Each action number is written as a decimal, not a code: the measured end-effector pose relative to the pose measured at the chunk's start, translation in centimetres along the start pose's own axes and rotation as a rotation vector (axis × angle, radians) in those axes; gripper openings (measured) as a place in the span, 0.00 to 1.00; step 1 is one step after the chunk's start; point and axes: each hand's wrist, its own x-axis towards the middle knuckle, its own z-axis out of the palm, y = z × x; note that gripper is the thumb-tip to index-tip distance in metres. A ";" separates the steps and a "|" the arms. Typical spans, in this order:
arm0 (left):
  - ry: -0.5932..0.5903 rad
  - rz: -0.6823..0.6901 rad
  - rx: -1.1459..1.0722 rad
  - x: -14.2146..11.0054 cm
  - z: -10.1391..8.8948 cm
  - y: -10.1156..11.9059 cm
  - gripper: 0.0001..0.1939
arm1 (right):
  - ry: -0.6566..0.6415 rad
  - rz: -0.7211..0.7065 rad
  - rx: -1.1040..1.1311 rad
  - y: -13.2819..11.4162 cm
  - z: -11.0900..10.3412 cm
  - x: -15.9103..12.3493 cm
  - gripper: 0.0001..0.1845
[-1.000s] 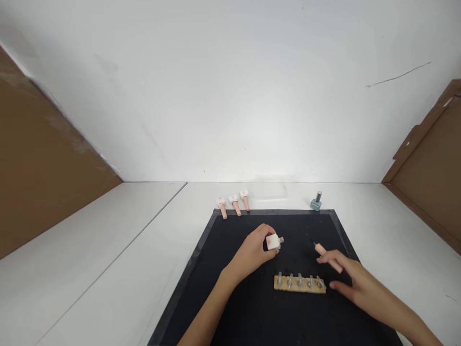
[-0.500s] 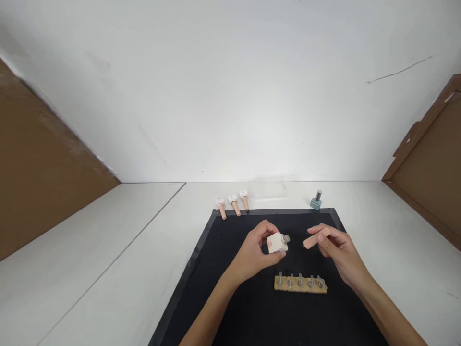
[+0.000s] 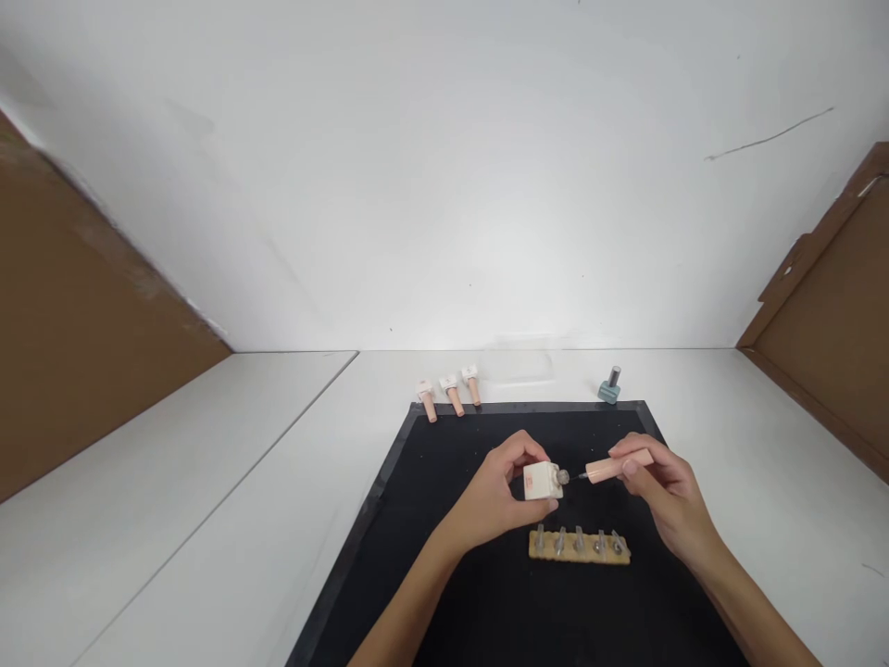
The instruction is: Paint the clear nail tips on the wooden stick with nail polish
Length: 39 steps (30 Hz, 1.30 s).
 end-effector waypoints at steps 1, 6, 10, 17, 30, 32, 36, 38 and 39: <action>-0.001 0.002 -0.005 0.0 0.0 0.0 0.13 | 0.003 -0.010 -0.011 0.0 0.0 0.0 0.10; -0.017 0.003 -0.014 0.1 0.2 0.0 0.13 | -0.057 -0.053 -0.100 -0.5 0.2 0.2 0.12; -0.020 -0.002 -0.022 0.2 0.2 0.1 0.13 | -0.091 -0.088 -0.140 -0.6 0.1 0.1 0.11; -0.014 -0.008 -0.070 -0.1 0.0 -0.1 0.13 | -0.029 -0.082 -0.092 -0.1 -0.3 0.1 0.09; -0.033 -0.006 -0.085 0.0 0.1 0.3 0.13 | -0.133 -0.164 -0.170 -0.8 -0.1 0.2 0.10; -0.030 -0.008 -0.093 0.0 0.1 0.3 0.13 | -0.102 -0.173 -0.179 -0.9 -0.3 0.2 0.11; -0.025 -0.012 -0.106 -0.1 0.1 0.4 0.14 | -0.035 -0.212 -0.194 -1.4 -0.8 0.3 0.11; -0.032 -0.012 -0.114 -0.1 0.1 0.4 0.14 | -0.032 -0.242 -0.196 -1.6 -0.9 0.3 0.10; -0.038 -0.013 -0.120 -0.1 0.1 0.5 0.14 | -0.039 -0.256 -0.194 -1.7 -1.0 0.3 0.10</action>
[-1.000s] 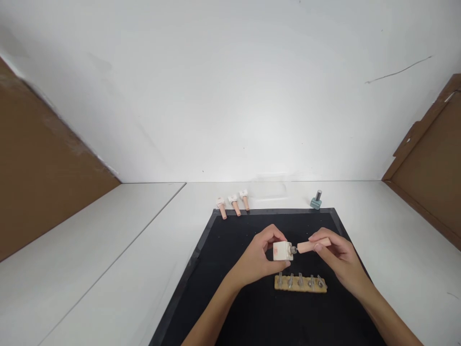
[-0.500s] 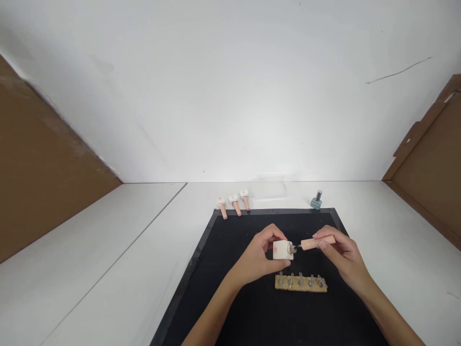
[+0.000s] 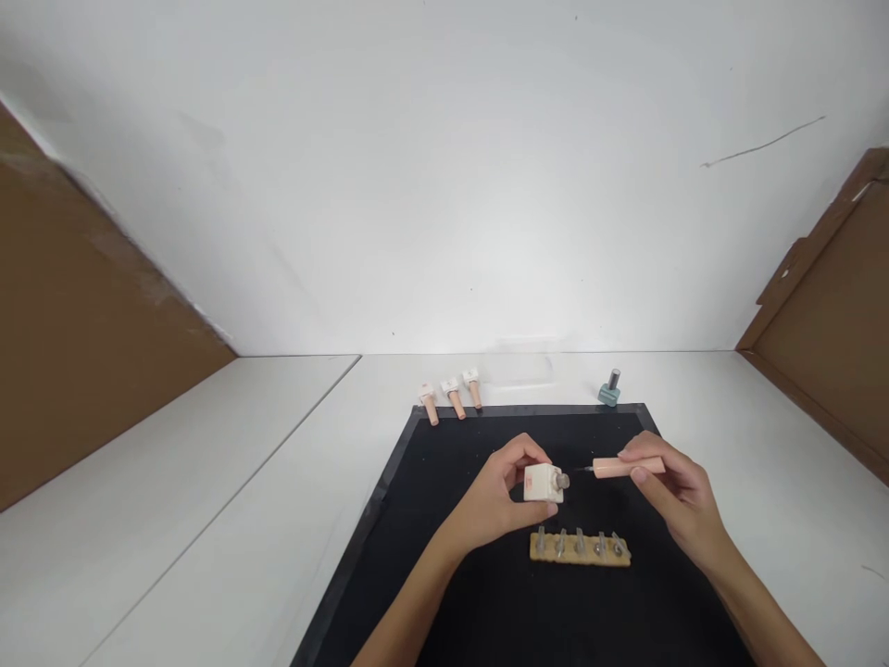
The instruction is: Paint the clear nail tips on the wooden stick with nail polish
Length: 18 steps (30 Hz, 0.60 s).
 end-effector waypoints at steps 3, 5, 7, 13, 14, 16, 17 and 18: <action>-0.002 -0.002 -0.010 -0.1 0.0 0.0 0.13 | -0.045 -0.033 0.007 0.1 0.0 -0.1 0.09; 0.002 -0.005 -0.009 -0.1 0.1 0.0 0.14 | -0.076 -0.041 0.004 0.2 0.2 -0.2 0.09; -0.001 -0.007 -0.004 -0.2 0.1 -0.1 0.14 | -0.096 -0.046 -0.001 0.3 0.3 -0.4 0.09; -0.013 -0.008 0.009 -0.1 0.3 -0.2 0.13 | -0.217 -0.085 -0.041 0.1 0.8 -0.3 0.08; -0.010 -0.007 0.007 0.0 0.3 -0.2 0.13 | -0.248 -0.081 -0.067 0.1 0.8 -0.3 0.08; -0.004 -0.006 -0.004 0.1 0.2 -0.3 0.13 | -0.283 -0.072 -0.122 0.1 0.9 -0.3 0.09; -0.001 -0.010 -0.017 0.1 0.1 -0.4 0.14 | -0.288 -0.075 -0.143 0.0 0.9 -0.3 0.10; 0.001 -0.020 -0.038 0.2 0.0 -0.5 0.15 | -0.292 -0.085 -0.157 0.0 0.9 -0.2 0.10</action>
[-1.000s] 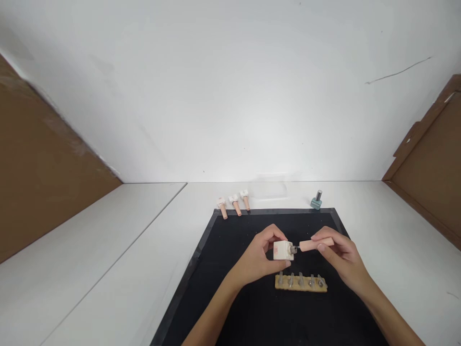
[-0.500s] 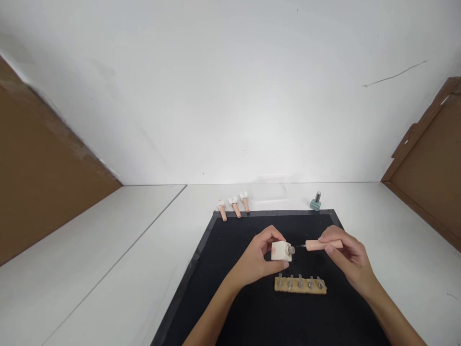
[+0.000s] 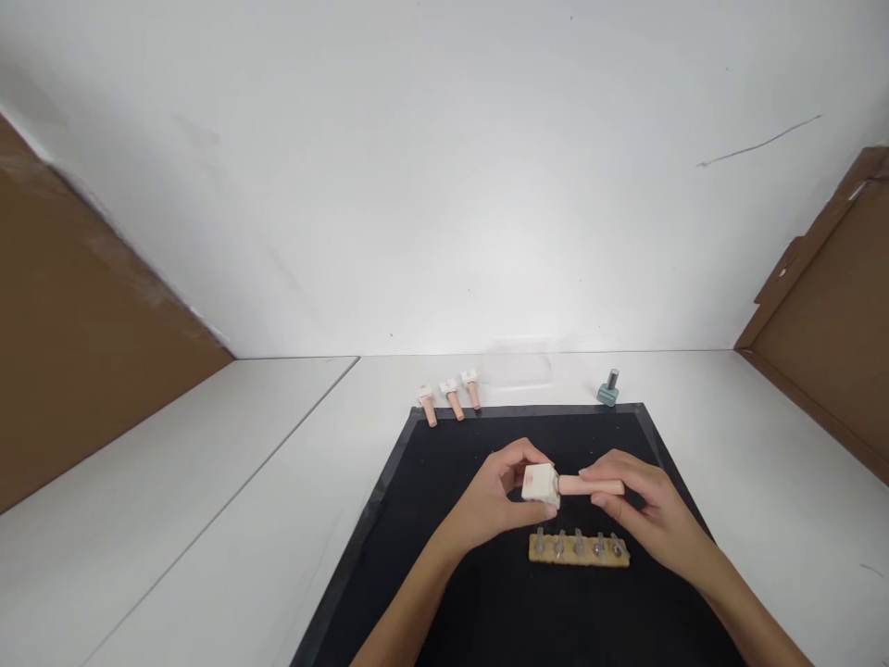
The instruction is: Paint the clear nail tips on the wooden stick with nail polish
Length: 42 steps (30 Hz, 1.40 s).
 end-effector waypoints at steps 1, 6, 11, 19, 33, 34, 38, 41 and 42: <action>0.000 -0.016 -0.030 0.0 -0.1 -0.1 0.17 | -0.003 -0.014 -0.010 0.0 0.0 0.0 0.10; 0.016 -0.087 -0.114 0.2 -0.2 -0.4 0.24 | 0.022 -0.089 -0.120 -0.3 0.3 0.0 0.11; 0.062 -0.044 -0.066 0.2 -0.1 -0.6 0.23 | 0.004 -0.035 -0.176 -0.5 0.2 -0.1 0.15; 0.068 -0.030 -0.056 0.1 -0.3 -0.2 0.23 | 0.023 0.083 -0.063 -0.4 1.1 -0.2 0.18; -0.019 -0.139 -0.126 0.2 -0.1 -0.6 0.22 | -0.118 0.104 -0.078 -0.4 0.2 0.1 0.20; -0.004 -0.125 -0.145 0.2 -0.1 -0.6 0.23 | -0.092 0.137 -0.030 -0.3 0.5 0.0 0.20; 0.138 -0.089 -0.192 0.5 0.0 -0.7 0.25 | 0.179 0.098 -0.131 0.0 2.8 -0.8 0.14; 0.172 -0.095 -0.190 0.6 -0.1 -0.6 0.25 | 0.263 -0.100 -0.389 -0.3 3.7 -1.2 0.13; 0.169 -0.098 -0.182 0.6 -0.1 -0.6 0.25 | 0.259 -0.153 -0.455 -0.4 3.7 -1.2 0.14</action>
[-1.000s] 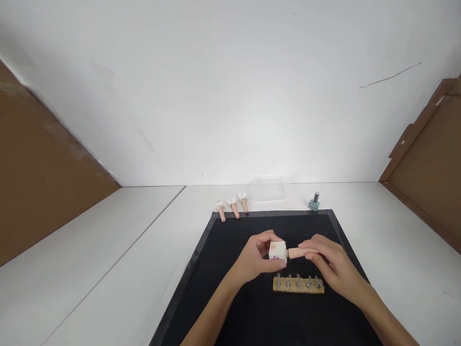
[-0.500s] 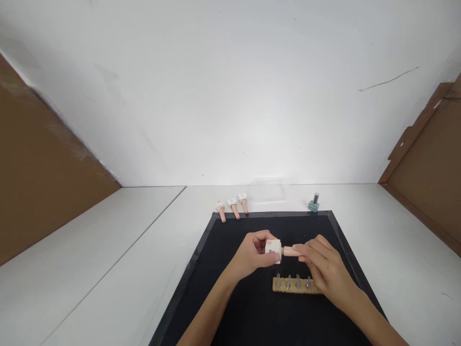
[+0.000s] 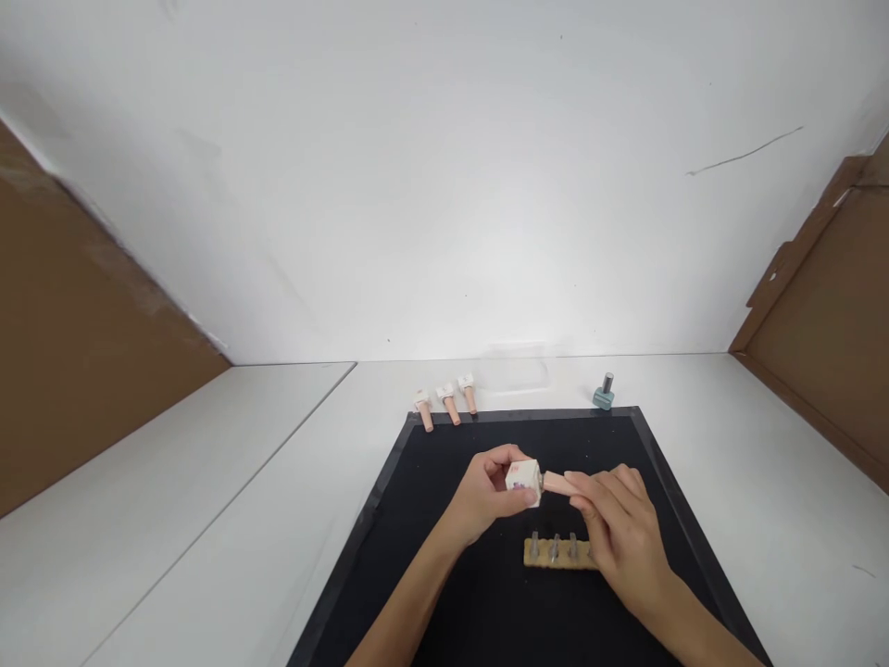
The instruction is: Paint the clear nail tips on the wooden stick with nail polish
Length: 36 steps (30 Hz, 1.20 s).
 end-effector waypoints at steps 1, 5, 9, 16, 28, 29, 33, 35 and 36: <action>-0.006 -0.002 0.012 0.0 0.0 0.0 0.25 | -0.011 -0.046 -0.043 0.0 -0.2 0.1 0.15; -0.067 -0.022 0.076 0.0 -0.3 -0.3 0.21 | -0.148 -0.092 -0.082 0.3 -1.5 1.1 0.15; -0.174 -0.043 0.122 -0.1 -0.4 -0.7 0.17 | -0.367 0.019 0.089 1.1 -3.0 2.0 0.16; -0.171 -0.025 0.064 0.1 -0.2 -0.6 0.19 | -0.405 0.262 0.365 1.9 -3.1 1.9 0.13; -0.077 -0.050 0.018 0.2 0.3 -0.5 0.23 | -0.196 0.166 0.092 1.4 -2.0 1.5 0.22; -0.077 -0.045 0.015 0.2 0.3 -0.5 0.23 | -0.182 0.179 0.097 1.4 -1.9 1.5 0.24; -0.040 -0.030 0.011 0.3 0.3 -0.4 0.23 | -0.182 0.141 0.208 1.5 -1.9 1.5 0.14; -0.042 -0.033 0.017 0.4 0.2 -0.4 0.23 | -0.191 0.077 0.258 1.6 -2.1 1.7 0.12; -0.051 -0.039 0.022 0.4 0.2 -0.4 0.23 | -0.207 0.058 0.265 1.6 -2.3 1.8 0.13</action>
